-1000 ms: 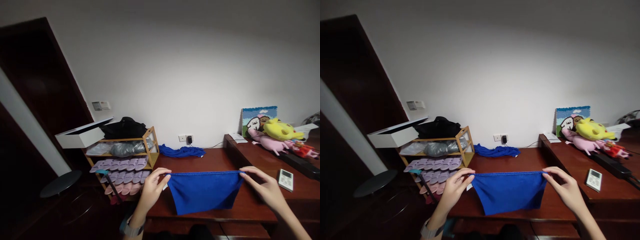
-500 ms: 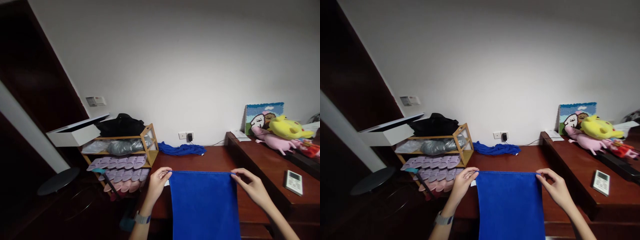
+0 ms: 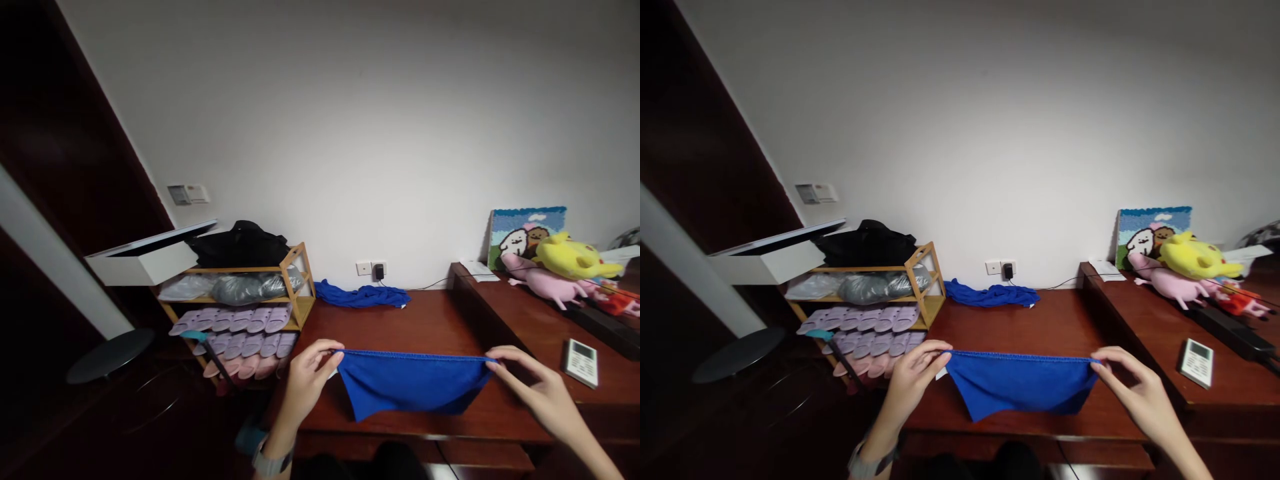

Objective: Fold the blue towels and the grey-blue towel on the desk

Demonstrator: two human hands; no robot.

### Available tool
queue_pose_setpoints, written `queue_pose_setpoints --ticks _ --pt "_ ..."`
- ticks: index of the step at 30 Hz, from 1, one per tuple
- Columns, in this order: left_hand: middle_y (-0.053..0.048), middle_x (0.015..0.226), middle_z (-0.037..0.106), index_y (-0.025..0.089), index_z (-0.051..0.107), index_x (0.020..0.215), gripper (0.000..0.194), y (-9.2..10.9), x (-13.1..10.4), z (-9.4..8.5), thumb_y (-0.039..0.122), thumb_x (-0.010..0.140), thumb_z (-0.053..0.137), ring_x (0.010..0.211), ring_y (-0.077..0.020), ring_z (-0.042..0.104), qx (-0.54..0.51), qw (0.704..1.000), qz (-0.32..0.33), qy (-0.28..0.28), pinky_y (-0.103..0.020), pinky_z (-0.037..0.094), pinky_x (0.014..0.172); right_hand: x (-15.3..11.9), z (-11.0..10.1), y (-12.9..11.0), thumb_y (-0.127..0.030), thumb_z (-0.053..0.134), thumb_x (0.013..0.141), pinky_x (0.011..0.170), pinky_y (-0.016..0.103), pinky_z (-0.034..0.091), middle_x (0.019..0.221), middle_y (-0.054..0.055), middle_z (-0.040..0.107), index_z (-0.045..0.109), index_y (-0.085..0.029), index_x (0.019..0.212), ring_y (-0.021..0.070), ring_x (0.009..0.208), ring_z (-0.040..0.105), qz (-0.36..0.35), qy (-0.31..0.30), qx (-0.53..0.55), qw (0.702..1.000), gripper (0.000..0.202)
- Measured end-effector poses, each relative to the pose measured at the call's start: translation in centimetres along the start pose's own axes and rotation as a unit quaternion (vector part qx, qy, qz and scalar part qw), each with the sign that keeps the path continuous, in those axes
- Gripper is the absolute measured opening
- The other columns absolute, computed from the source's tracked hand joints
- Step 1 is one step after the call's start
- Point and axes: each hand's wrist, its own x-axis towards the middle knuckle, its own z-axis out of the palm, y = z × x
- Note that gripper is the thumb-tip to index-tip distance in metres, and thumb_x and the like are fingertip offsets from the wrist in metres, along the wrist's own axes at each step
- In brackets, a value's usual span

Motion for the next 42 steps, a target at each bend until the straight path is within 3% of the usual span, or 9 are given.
queue_pose_setpoints --ticks 7,13,16,20,24,27,30,35,42 --pt "-0.004 0.092 0.074 0.023 0.076 0.089 0.013 4.4 -1.4 0.4 0.036 0.086 0.075 0.089 -0.0194 0.071 -0.018 0.999 0.034 -0.008 -0.026 0.057 0.078 0.2 -1.2 -1.8 -0.062 0.082 0.070 0.045 0.027 0.052 0.066 0.004 0.071 0.076 -0.022 0.104 0.0167 0.048 0.060 0.107 -0.005 0.064 0.992 0.053" --pt "-0.004 0.090 0.071 0.021 0.075 0.087 0.015 -0.4 0.9 3.3 0.035 0.081 0.075 0.084 -0.0189 0.068 -0.057 0.997 -0.026 -0.035 -0.027 0.054 0.075 7.7 3.4 2.7 -0.061 0.072 0.078 0.070 0.034 0.062 0.088 0.008 0.077 0.071 -0.020 0.107 0.0229 0.070 0.074 0.069 0.016 0.024 0.997 0.050" --pt "0.000 0.076 0.068 0.021 0.071 0.080 0.011 -5.9 1.2 4.8 0.032 0.077 0.072 0.073 -0.0171 0.065 -0.053 0.993 -0.089 -0.055 -0.026 0.051 0.070 13.1 8.9 6.6 -0.049 0.059 0.087 0.080 0.037 0.061 0.097 0.008 0.078 0.070 -0.022 0.106 0.0237 0.081 0.075 0.021 -0.034 -0.068 0.997 0.034" --pt "0.001 0.070 0.067 0.022 0.063 0.070 0.013 -14.9 -0.6 5.8 0.033 0.074 0.068 0.072 -0.0192 0.066 -0.009 0.986 -0.157 -0.047 -0.028 0.051 0.070 17.3 20.8 9.8 -0.025 0.048 0.090 0.099 0.041 0.054 0.110 0.010 0.077 0.070 -0.022 0.106 0.0245 0.105 0.072 -0.007 -0.106 -0.158 0.982 0.028" --pt "-0.003 0.080 0.077 0.024 0.067 0.071 0.010 -22.7 -3.6 4.7 0.029 0.076 0.060 0.087 -0.0233 0.073 0.126 0.966 -0.222 -0.036 -0.032 0.054 0.084 14.0 32.7 10.9 -0.013 0.049 0.084 0.102 0.035 0.052 0.113 0.009 0.077 0.072 -0.020 0.108 0.0214 0.110 0.071 -0.015 -0.191 -0.153 0.969 0.035" --pt "-0.004 0.088 0.080 0.024 0.071 0.075 0.019 -26.4 -5.5 2.8 0.023 0.077 0.053 0.092 -0.0230 0.075 0.216 0.945 -0.245 -0.032 -0.032 0.055 0.089 7.6 36.8 11.9 -0.012 0.054 0.081 0.108 0.033 0.049 0.129 0.010 0.072 0.073 -0.019 0.115 0.0209 0.123 0.066 -0.021 -0.252 -0.147 0.956 0.040" --pt "-0.005 0.093 0.081 0.024 0.073 0.081 0.024 -28.2 -6.8 1.1 0.022 0.080 0.049 0.094 -0.0228 0.075 0.241 0.941 -0.234 -0.036 -0.033 0.056 0.090 0.5 35.4 14.5 -0.021 0.050 0.090 0.117 0.039 0.041 0.142 0.010 0.065 0.073 -0.020 0.120 0.0232 0.135 0.057 -0.024 -0.281 -0.166 0.945 0.038" --pt "-0.005 0.092 0.079 0.025 0.071 0.082 0.023 -28.5 -8.2 0.6 0.022 0.083 0.049 0.092 -0.0225 0.075 0.244 0.945 -0.213 -0.051 -0.032 0.057 0.087 -7.4 26.4 21.0 -0.046 0.039 0.100 0.126 0.058 0.018 0.163 0.005 0.041 0.057 -0.026 0.147 0.0329 0.154 0.027 0.026 -0.204 -0.376 0.904 0.054" --pt "-0.003 0.084 0.071 0.026 0.066 0.078 0.022 -27.0 -9.9 1.5 0.019 0.088 0.047 0.083 -0.0212 0.071 0.326 0.929 -0.170 -0.035 -0.032 0.053 0.081 -7.7 21.1 23.6 -0.053 0.030 0.102 0.126 0.056 0.018 0.169 -0.003 0.025 0.034 -0.036 0.159 0.0294 0.157 0.018 0.045 -0.229 -0.450 0.862 0.059"
